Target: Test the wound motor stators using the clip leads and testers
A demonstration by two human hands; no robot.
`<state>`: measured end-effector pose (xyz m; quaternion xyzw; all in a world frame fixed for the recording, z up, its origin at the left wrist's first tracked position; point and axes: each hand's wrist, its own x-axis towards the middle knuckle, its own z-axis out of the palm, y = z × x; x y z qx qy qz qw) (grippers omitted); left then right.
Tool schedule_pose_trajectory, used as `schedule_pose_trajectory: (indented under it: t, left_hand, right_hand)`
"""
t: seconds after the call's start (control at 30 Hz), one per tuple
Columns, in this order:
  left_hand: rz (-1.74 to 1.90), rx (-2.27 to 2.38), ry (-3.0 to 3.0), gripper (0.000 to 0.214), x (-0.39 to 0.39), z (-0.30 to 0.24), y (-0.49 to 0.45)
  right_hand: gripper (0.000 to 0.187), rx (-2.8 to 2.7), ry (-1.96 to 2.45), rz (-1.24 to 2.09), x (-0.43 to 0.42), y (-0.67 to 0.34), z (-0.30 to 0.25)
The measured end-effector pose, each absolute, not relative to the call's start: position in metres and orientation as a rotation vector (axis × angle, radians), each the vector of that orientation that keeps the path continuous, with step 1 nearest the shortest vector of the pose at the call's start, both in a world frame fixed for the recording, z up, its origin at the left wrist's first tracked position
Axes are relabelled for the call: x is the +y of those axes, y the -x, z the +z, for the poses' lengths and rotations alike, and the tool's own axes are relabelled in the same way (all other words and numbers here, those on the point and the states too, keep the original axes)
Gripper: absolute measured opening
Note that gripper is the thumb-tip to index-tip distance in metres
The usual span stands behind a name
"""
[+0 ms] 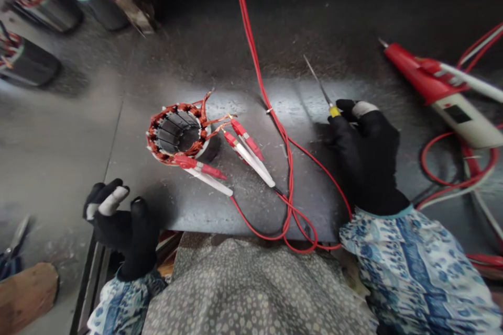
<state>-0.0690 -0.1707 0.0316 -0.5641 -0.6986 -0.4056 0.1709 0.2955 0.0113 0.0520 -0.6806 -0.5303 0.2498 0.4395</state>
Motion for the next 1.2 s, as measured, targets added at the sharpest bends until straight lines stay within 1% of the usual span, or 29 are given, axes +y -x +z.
schedule_pose_trajectory:
  t: [0.1, 0.3, 0.6, 0.8, 1.0, 1.13, 1.2]
  left_hand:
    - [-1.117, -2.005, 1.592, 0.023, -0.17, 0.031, 0.07]
    - [-1.138, -2.011, 1.578, 0.023, -0.17, 0.028, 0.074]
    - [-1.122, -1.995, 1.576, 0.02, -0.169, 0.029, 0.071]
    - [-1.111, -2.025, 1.547, 0.019, -0.17, 0.027, 0.074]
    - [-1.13, -1.963, 1.606, 0.023, -0.169, 0.028, 0.074]
    - [-1.158, -1.929, 1.636, 0.024, -0.168, 0.028, 0.072]
    - [-1.136, -1.952, 1.625, 0.022, -0.168, 0.029, 0.071]
  right_hand:
    - [0.027, -1.375, 1.686, 0.558, 0.011, -0.298, 0.05]
    - [0.034, -1.396, 1.733, 0.537, 0.011, -0.301, 0.049]
    - [0.05, -1.379, 1.704, 0.501, 0.008, -0.303, 0.051]
    - [0.049, -1.344, 1.663, 0.487, 0.011, -0.307, 0.047]
    - [0.041, -1.364, 1.636, 0.49, 0.011, -0.309, 0.044]
    - [0.043, -1.366, 1.626, 0.524, 0.01, -0.306, 0.048]
    - [0.041, -1.356, 1.635, 0.541, 0.01, -0.304, 0.049]
